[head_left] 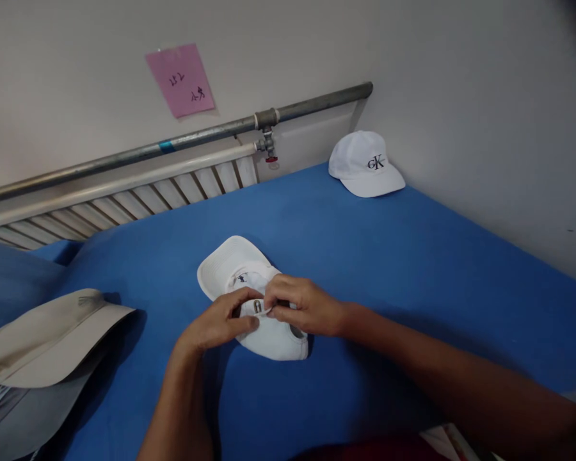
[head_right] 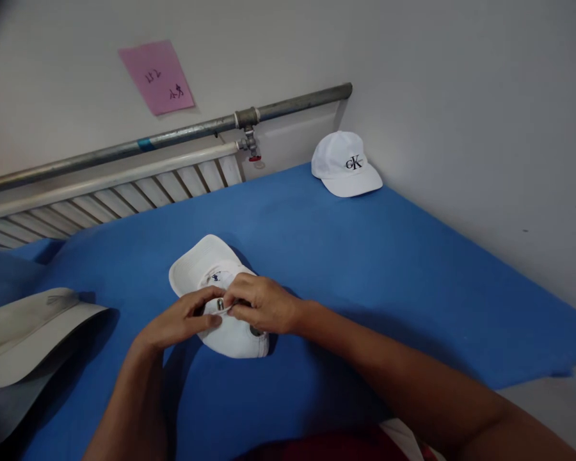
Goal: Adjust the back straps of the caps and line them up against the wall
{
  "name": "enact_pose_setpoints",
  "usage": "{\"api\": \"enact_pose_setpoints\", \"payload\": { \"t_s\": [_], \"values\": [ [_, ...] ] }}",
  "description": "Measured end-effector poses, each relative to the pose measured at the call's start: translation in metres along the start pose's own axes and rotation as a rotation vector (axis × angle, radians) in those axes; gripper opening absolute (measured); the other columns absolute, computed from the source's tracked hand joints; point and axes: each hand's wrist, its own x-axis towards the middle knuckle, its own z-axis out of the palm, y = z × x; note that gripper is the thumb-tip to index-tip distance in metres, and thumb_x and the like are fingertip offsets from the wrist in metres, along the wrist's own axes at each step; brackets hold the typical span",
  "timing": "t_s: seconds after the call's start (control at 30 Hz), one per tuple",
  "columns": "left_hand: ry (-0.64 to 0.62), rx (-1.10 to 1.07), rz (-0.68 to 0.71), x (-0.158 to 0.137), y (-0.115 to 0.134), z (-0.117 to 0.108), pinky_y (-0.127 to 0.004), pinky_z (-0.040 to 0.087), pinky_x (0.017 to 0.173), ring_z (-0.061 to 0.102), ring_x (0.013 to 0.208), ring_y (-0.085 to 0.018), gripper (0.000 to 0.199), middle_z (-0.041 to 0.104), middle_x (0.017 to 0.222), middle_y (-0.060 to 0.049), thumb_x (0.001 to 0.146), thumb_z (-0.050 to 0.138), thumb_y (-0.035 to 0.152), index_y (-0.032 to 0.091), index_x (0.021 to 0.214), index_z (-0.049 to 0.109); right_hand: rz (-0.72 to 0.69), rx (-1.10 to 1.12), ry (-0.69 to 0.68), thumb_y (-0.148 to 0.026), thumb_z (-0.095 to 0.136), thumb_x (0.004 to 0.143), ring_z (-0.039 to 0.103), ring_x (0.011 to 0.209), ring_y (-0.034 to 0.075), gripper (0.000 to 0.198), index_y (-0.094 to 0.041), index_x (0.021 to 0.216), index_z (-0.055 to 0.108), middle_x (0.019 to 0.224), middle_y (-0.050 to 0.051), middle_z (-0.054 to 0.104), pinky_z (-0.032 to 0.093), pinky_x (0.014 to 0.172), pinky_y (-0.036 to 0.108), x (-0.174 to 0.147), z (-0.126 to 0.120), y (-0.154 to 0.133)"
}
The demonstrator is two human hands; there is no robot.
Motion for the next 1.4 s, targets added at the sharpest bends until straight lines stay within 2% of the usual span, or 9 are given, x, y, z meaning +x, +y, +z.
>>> {"api": "enact_pose_setpoints", "payload": {
  "t_s": [0.07, 0.17, 0.3, 0.43, 0.6, 0.77, 0.93, 1.23, 1.4],
  "values": [
    [-0.044, 0.119, -0.039, 0.000, 0.000, -0.001, -0.023, 0.035, 0.055, 0.047, 0.061, -0.014, 0.017, 0.058, 0.070, 0.001, 0.070, 0.061, 0.012, 0.018, 0.085, 0.068, 0.003, 0.073, -0.005, -0.012, 0.055, 0.081, 0.056, 0.083, 0.014, 0.007, -0.018, 0.083, 0.060, 0.085, 0.003, 0.060, 0.045, 0.079, 0.028, 0.001, -0.002, 0.001],
    [-0.087, 0.089, -0.062, 0.001, -0.003, -0.001, -0.024, 0.031, 0.052, 0.041, 0.056, -0.013, 0.010, 0.051, 0.061, 0.002, 0.072, 0.056, 0.014, 0.017, 0.075, 0.065, 0.010, 0.117, -0.027, -0.012, 0.055, 0.082, 0.058, 0.088, 0.014, 0.007, -0.018, 0.082, 0.059, 0.092, 0.004, 0.062, 0.045, 0.083, 0.029, 0.002, -0.003, 0.003],
    [-0.041, -0.015, -0.041, 0.005, -0.008, 0.001, -0.023, 0.032, 0.054, 0.043, 0.060, -0.013, 0.010, 0.051, 0.065, 0.001, 0.073, 0.056, 0.016, 0.016, 0.078, 0.065, -0.015, 0.114, -0.020, -0.013, 0.057, 0.081, 0.058, 0.099, 0.015, 0.006, -0.018, 0.081, 0.060, 0.100, 0.005, 0.064, 0.043, 0.091, 0.032, 0.002, -0.005, 0.005],
    [0.026, -0.098, -0.069, 0.009, -0.012, 0.005, -0.023, 0.031, 0.053, 0.042, 0.058, -0.012, 0.009, 0.052, 0.062, 0.001, 0.072, 0.059, 0.019, 0.015, 0.075, 0.066, -0.049, 0.119, -0.045, -0.009, 0.058, 0.077, 0.058, 0.104, 0.016, 0.008, -0.017, 0.080, 0.060, 0.107, 0.008, 0.063, 0.044, 0.091, 0.033, 0.001, -0.004, 0.004],
    [0.036, -0.136, -0.094, 0.011, -0.012, 0.005, -0.022, 0.032, 0.055, 0.043, 0.059, -0.011, 0.013, 0.054, 0.065, 0.003, 0.072, 0.061, 0.021, 0.016, 0.081, 0.068, -0.078, 0.145, -0.018, -0.008, 0.056, 0.078, 0.061, 0.100, 0.016, 0.008, -0.016, 0.079, 0.059, 0.101, 0.008, 0.066, 0.044, 0.091, 0.033, 0.002, -0.001, 0.006],
    [0.093, -0.435, -0.118, 0.010, -0.009, 0.003, -0.022, 0.039, 0.069, 0.054, 0.073, -0.012, 0.025, 0.064, 0.078, 0.000, 0.063, 0.065, 0.013, 0.016, 0.086, 0.071, 0.000, 0.228, 0.030, -0.011, 0.058, 0.077, 0.062, 0.094, 0.015, 0.006, -0.016, 0.080, 0.060, 0.098, 0.006, 0.067, 0.046, 0.086, 0.032, 0.003, -0.002, 0.008],
    [0.137, -0.688, -0.125, 0.012, -0.008, 0.004, -0.024, 0.044, 0.075, 0.060, 0.079, -0.015, 0.026, 0.070, 0.085, -0.005, 0.066, 0.067, 0.021, 0.013, 0.090, 0.072, 0.046, 0.265, 0.069, -0.015, 0.060, 0.079, 0.059, 0.083, 0.013, 0.007, -0.017, 0.085, 0.063, 0.086, 0.003, 0.065, 0.046, 0.081, 0.030, 0.002, -0.003, 0.007],
    [0.259, -0.815, -0.108, 0.016, -0.004, 0.015, -0.019, 0.048, 0.065, 0.062, 0.063, -0.009, 0.025, 0.070, 0.070, -0.001, 0.058, 0.078, 0.013, 0.014, 0.082, 0.070, 0.102, 0.177, 0.159, -0.025, 0.065, 0.079, 0.055, 0.081, 0.013, 0.006, -0.019, 0.077, 0.063, 0.076, 0.000, 0.063, 0.042, 0.079, 0.028, 0.003, -0.004, 0.002],
    [0.346, -0.792, -0.047, 0.017, 0.002, 0.023, -0.015, 0.045, 0.055, 0.058, 0.055, -0.006, 0.026, 0.066, 0.062, 0.003, 0.054, 0.078, 0.009, 0.015, 0.076, 0.066, 0.160, 0.164, 0.252, -0.020, 0.066, 0.076, 0.055, 0.077, 0.013, 0.003, -0.019, 0.075, 0.063, 0.075, -0.001, 0.062, 0.043, 0.075, 0.028, 0.004, -0.002, 0.000]
  ]
}}
